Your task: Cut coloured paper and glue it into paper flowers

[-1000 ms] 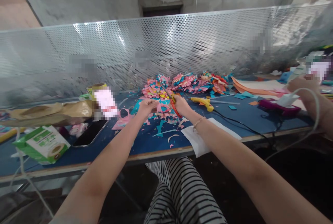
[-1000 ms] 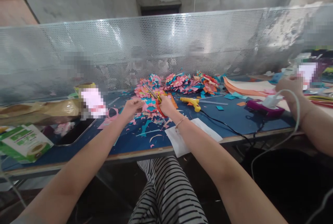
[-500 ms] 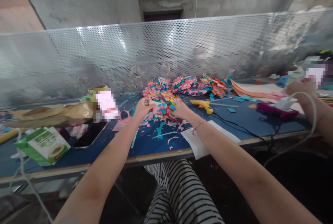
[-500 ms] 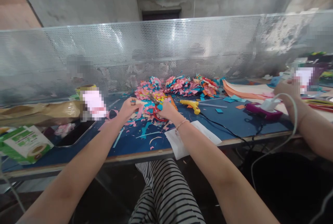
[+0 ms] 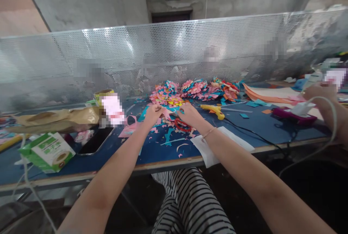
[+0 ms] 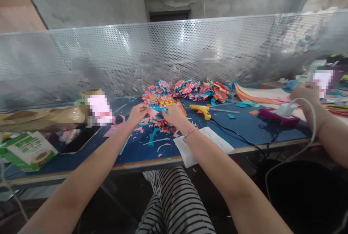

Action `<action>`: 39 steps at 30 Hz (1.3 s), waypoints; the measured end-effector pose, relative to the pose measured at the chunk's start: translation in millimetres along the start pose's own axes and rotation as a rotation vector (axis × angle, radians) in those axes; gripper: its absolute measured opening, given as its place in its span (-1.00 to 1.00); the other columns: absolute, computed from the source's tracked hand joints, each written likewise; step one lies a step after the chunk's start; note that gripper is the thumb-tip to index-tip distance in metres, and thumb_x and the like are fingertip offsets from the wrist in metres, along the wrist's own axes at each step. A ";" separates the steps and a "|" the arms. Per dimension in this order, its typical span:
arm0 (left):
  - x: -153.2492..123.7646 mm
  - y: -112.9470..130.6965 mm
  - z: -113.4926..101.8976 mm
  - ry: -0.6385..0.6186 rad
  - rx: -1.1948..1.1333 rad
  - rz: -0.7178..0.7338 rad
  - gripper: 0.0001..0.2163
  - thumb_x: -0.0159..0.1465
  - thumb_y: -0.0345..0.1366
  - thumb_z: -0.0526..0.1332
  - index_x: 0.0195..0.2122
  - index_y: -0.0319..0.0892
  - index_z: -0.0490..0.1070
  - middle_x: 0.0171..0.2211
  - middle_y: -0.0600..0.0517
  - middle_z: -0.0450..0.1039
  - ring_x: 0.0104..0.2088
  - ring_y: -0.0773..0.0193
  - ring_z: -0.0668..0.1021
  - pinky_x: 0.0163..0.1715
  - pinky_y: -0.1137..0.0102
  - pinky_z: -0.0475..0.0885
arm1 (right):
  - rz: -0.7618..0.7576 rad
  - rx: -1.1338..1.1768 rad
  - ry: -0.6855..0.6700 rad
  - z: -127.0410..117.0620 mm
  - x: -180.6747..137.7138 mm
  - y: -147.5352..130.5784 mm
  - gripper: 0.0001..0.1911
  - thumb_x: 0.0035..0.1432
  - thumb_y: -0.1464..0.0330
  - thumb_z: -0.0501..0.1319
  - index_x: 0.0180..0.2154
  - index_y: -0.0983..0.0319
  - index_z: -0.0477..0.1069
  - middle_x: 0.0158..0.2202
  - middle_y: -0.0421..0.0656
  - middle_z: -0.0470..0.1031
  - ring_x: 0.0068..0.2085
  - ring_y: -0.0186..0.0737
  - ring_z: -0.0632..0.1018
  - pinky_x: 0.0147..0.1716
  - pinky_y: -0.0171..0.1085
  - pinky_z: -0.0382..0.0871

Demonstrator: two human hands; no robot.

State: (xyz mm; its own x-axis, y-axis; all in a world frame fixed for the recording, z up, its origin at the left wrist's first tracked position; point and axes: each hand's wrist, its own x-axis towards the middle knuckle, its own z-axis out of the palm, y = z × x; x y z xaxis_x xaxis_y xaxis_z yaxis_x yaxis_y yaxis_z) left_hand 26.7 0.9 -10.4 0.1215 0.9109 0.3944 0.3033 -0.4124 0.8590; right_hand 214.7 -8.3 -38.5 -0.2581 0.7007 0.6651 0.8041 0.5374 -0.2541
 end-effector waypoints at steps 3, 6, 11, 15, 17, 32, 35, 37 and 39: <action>-2.3 0.6 4.5 -0.028 0.012 0.026 -0.81 0.05 -0.19 0.26 -0.51 -0.20 0.34 -0.66 0.09 0.40 -0.62 0.30 0.48 -0.51 0.40 0.41 | 0.074 0.254 0.014 3.9 4.7 -11.8 -0.74 0.11 0.27 0.13 -0.22 0.30 0.40 -0.24 -0.03 0.48 -0.23 -0.24 0.48 -0.22 -0.27 0.35; -2.4 -0.7 8.4 -0.077 0.001 0.058 -0.78 0.03 -0.15 0.27 -0.50 -0.20 0.36 -0.64 0.07 0.40 -0.59 0.26 0.49 -0.51 0.38 0.40 | 0.109 0.528 -0.067 11.2 7.9 -14.5 -0.83 0.01 0.30 0.18 -0.36 0.28 0.37 -0.40 -0.17 0.46 -0.39 -0.34 0.45 -0.36 -0.34 0.32; -0.1 -2.9 10.9 -0.098 -0.117 0.061 -0.74 -0.02 -0.12 0.32 -0.46 -0.23 0.43 -0.60 0.09 0.40 -0.58 0.35 0.46 -0.48 0.42 0.38 | 0.162 0.700 -0.090 13.3 10.0 -9.9 -0.83 -0.07 0.28 0.16 -0.55 0.24 0.25 -0.61 -0.29 0.29 -0.53 -0.40 0.32 -0.49 -0.37 0.20; -1.9 -2.3 12.6 -0.099 -0.343 -0.038 -0.66 -0.14 -0.20 0.41 -0.36 -0.26 0.43 -0.49 0.07 0.46 -0.53 0.41 0.47 -0.42 0.45 0.40 | 0.203 0.715 -0.090 6.9 9.4 -11.5 -0.73 -0.03 0.19 0.14 -0.58 0.24 0.25 -0.64 -0.28 0.28 -0.56 -0.40 0.29 -0.53 -0.36 0.15; -3.5 -2.0 13.6 -0.099 -0.407 -0.088 -0.61 -0.21 -0.29 0.44 -0.34 -0.27 0.42 -0.48 0.06 0.47 -0.51 0.40 0.49 -0.41 0.45 0.42 | 0.218 0.732 -0.083 4.9 8.7 -12.9 -0.71 -0.03 0.16 0.14 -0.57 0.24 0.28 -0.62 -0.25 0.32 -0.55 -0.38 0.32 -0.52 -0.36 0.17; -5.8 -4.2 12.5 -0.127 -0.417 -0.111 -0.82 -0.13 -0.29 0.37 -0.59 -0.26 0.42 -0.66 0.11 0.32 -0.64 0.40 0.39 -0.56 0.39 0.44 | 0.127 0.580 -0.056 6.6 12.0 -11.7 -0.74 -0.01 0.27 0.08 -0.64 0.24 0.24 -0.67 -0.29 0.23 -0.56 -0.41 0.24 -0.54 -0.37 0.08; -5.9 -5.3 11.2 -0.122 -0.383 -0.093 -0.80 -0.13 -0.25 0.38 -0.62 -0.24 0.39 -0.68 0.12 0.31 -0.63 0.40 0.40 -0.54 0.40 0.43 | 0.143 0.549 -0.057 4.4 11.9 -13.0 -0.73 -0.01 0.27 0.08 -0.65 0.24 0.23 -0.67 -0.29 0.23 -0.56 -0.41 0.25 -0.53 -0.37 0.09; -6.3 -4.8 10.8 -0.118 -0.362 -0.085 -0.78 -0.13 -0.23 0.38 -0.61 -0.24 0.39 -0.68 0.12 0.32 -0.62 0.40 0.41 -0.52 0.41 0.44 | 0.153 0.536 -0.046 4.5 11.7 -13.0 -0.72 -0.01 0.25 0.08 -0.66 0.24 0.23 -0.67 -0.28 0.24 -0.56 -0.40 0.25 -0.53 -0.37 0.09; -6.8 -3.8 10.7 -0.114 -0.350 -0.096 -0.76 -0.15 -0.22 0.39 -0.58 -0.24 0.39 -0.66 0.11 0.34 -0.60 0.40 0.42 -0.49 0.41 0.44 | 0.158 0.537 -0.034 6.2 11.7 -11.7 -0.73 -0.01 0.25 0.09 -0.65 0.24 0.24 -0.67 -0.28 0.24 -0.56 -0.40 0.26 -0.54 -0.38 0.10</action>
State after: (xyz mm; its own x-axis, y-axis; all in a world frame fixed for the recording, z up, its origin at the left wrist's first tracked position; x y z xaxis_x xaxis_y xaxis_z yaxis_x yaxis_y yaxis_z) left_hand 34.9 -3.5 -19.9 0.2185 0.9335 0.2845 -0.0206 -0.2870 0.9577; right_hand 198.9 -3.5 -32.1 -0.1806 0.8019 0.5695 0.4512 0.5820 -0.6765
